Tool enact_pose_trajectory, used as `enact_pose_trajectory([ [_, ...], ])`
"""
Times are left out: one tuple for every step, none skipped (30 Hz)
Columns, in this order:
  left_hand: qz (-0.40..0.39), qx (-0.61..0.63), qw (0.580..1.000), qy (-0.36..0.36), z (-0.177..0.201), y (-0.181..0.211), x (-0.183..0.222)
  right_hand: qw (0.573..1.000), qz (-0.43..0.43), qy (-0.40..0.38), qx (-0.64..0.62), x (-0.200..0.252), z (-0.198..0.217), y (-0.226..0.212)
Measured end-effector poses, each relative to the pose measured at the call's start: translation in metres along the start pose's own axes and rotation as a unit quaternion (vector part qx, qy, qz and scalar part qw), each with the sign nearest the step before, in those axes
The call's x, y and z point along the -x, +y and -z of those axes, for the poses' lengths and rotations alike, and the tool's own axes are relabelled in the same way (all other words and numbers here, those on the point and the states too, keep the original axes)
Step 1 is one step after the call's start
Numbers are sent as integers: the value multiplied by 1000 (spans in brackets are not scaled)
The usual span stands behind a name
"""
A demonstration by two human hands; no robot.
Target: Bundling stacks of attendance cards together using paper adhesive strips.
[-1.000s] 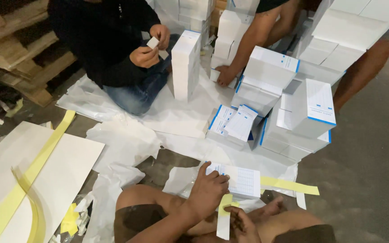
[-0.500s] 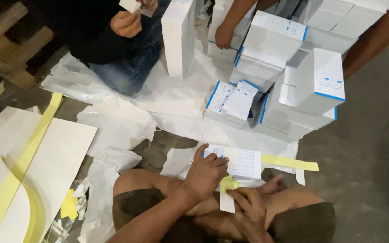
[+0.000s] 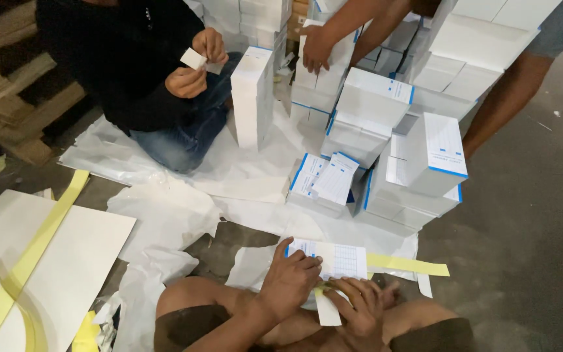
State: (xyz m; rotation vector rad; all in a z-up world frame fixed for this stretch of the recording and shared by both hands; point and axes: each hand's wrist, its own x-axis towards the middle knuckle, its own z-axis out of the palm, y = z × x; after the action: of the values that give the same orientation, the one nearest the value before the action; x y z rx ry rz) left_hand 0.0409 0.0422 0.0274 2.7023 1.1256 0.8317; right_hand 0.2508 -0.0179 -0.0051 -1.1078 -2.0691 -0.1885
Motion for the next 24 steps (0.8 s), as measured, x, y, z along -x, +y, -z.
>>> enact_pose_trajectory([
  [-2, -3, 1000, -3, 0, 0, 0, 1000, -2, 6, 4, -4, 2, -3],
  [-4, -5, 1000, -5, 0, 1, 0, 1000, -4, 12, 8, -7, 4, -5],
  [-4, -5, 1000, -6, 1, 0, 0, 1000, -5, 12, 8, -6, 3, -4],
  [-3, -2, 1000, -3, 1, 0, 1, 1000, -6, 9, 23, -5, 2, -3],
  [-2, 1, 1000, -2, 1, 0, 1, 999, -7, 5, 37, -4, 1, -2],
  [-2, 2, 1000, -3, 2, 1, 2, 999, -8, 4, 37, -6, 4, -4],
  [-6, -1, 1000, -3, 2, 1, 1, 999, -8, -1, 37, -10, 6, -6],
  [-10, -4, 1000, -3, 3, 1, 1, 999, -9, -7, 38, -14, 9, -8],
  [-9, -4, 1000, -2, 9, 3, -1, 999, -8, -7, 38, -15, 10, -7],
  [-9, -8, 1000, -20, 14, 5, -2, 999, -7, -16, 35, -16, 10, -6],
  [-8, -12, 999, -39, 19, 8, -3, 999, -5, -27, 31, -17, 11, -7],
  [-7, -12, 999, -39, 23, 8, -5, 999, -5, -28, 30, -19, 10, -6],
  [0, -5, 998, -64, 27, 9, -6, 1000, -7, -10, 21, -20, 9, -7],
  [8, 3, 996, -89, 30, 10, -6, 1000, -8, 8, 12, -20, 8, -8],
  [12, 9, 995, -95, 33, 10, -7, 1000, -14, 1, 9, -20, 8, -5],
  [9, 17, 995, -103, 35, 9, -7, 1000, -12, -14, 24, -19, 7, -2],
  [9, 28, 993, -114, 36, 10, -5, 999, -14, -31, 37, -15, 8, -1],
  [15, 36, 992, -123, 30, 8, 1, 998, -22, -41, 32, -13, 9, -4],
  [0, 30, 995, -99, 24, 3, 2, 999, -19, -29, 42, -15, 7, -3],
  [-14, 24, 997, -74, 18, -2, 3, 998, -15, -17, 52, -16, 6, -2],
  [-5, 36, 995, -88, 13, -3, 2, 998, -27, -32, 45, -20, 7, 1],
  [-12, 15, 999, -40, 5, -6, 1, 998, -12, -30, 59, -23, 7, 5],
  [-10, 0, 1000, -3, -2, -4, 12, 997, -5, -38, 65, -15, 6, 1],
  [7, 16, 999, -28, 2, 6, 24, 997, -25, -62, 50, -2, 8, -8],
])
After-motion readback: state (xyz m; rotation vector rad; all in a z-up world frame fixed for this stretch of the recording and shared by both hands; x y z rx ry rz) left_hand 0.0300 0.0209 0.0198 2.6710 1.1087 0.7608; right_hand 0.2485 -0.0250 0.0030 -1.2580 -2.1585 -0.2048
